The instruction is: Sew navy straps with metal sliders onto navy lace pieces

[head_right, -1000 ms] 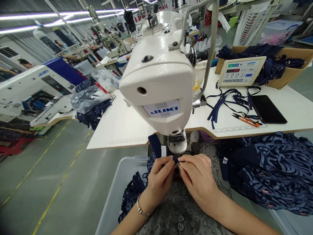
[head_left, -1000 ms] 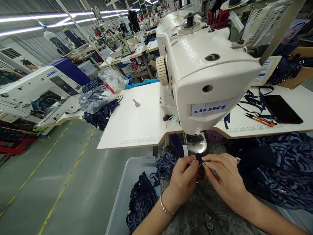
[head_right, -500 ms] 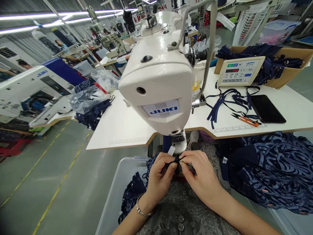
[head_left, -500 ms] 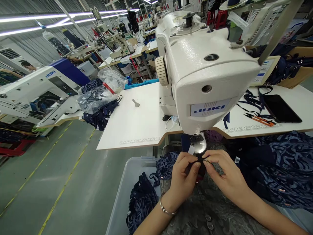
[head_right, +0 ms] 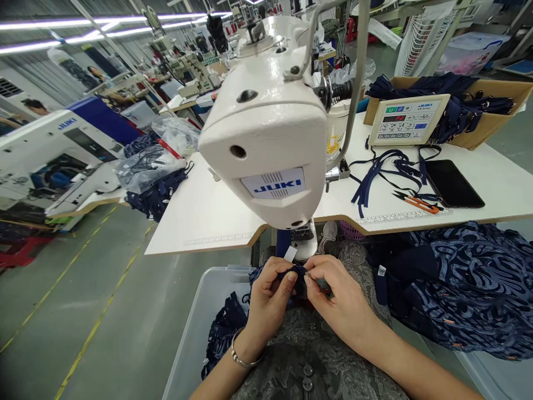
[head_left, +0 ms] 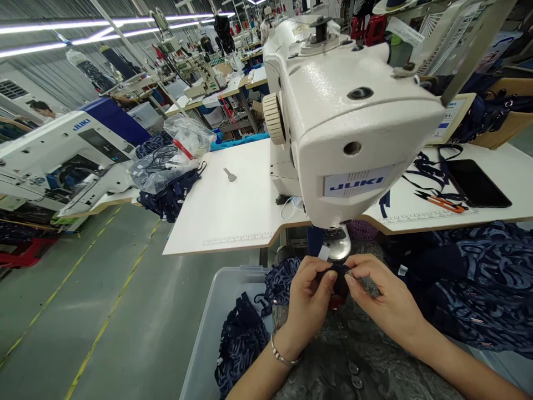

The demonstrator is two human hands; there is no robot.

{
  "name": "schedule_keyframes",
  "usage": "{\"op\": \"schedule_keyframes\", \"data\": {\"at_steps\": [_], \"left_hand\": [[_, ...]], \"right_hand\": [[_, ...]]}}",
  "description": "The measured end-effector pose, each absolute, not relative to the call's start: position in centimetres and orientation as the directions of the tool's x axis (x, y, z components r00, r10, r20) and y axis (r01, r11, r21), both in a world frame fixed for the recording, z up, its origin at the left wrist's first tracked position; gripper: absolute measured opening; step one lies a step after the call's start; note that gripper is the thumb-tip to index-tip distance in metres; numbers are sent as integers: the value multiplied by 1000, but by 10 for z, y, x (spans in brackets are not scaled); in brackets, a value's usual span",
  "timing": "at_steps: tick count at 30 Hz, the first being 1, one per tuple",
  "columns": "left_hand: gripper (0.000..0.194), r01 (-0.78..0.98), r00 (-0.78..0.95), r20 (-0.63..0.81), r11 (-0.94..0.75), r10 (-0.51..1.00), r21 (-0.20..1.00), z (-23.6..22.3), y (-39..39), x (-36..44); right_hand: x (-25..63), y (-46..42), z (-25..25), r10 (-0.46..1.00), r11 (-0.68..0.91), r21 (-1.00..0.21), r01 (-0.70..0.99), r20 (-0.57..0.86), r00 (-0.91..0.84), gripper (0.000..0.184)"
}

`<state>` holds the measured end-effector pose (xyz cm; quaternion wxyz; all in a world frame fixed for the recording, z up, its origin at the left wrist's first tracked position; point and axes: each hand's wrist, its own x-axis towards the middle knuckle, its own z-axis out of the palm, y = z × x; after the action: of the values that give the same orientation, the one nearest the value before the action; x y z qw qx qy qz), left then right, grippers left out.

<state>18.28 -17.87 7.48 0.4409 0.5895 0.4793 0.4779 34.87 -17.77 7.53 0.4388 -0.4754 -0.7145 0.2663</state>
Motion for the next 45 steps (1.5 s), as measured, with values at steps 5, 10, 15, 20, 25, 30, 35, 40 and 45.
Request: {"op": "schedule_keyframes", "data": {"at_steps": [5,10,15,20,25,30,35,40,45], "left_hand": [[15,142,93,139,-151,986,978,78,-178,182],[16,114,79,105,-114,991,987,79,-178,184],[17,58,74,57,-61,996,996,78,-178,185],[19,83,61,51,-56,997,995,80,-181,185],[21,101,64,19,-26,998,995,82,-182,184],[15,229,78,160,-174,984,958,80,-180,183],[14,286,117,190,-217,975,933,81,-179,182],[21,174,131,61,-84,990,981,81,-180,181],[25,158,126,19,-39,992,987,82,-179,181]], "right_hand": [[349,-177,77,913,406,-783,471,365,-180,10],[348,-176,79,906,421,-765,488,383,-181,11],[348,-175,74,859,501,-691,522,472,-199,7],[347,-173,70,812,562,-630,535,542,-215,7],[346,-175,65,791,590,-590,551,558,-250,10],[343,-176,67,796,586,-584,561,544,-265,14],[345,-171,77,890,446,-721,530,420,-177,10],[350,-169,82,961,277,-818,505,244,-132,10],[350,-169,84,966,257,-823,507,222,-130,11]]}}
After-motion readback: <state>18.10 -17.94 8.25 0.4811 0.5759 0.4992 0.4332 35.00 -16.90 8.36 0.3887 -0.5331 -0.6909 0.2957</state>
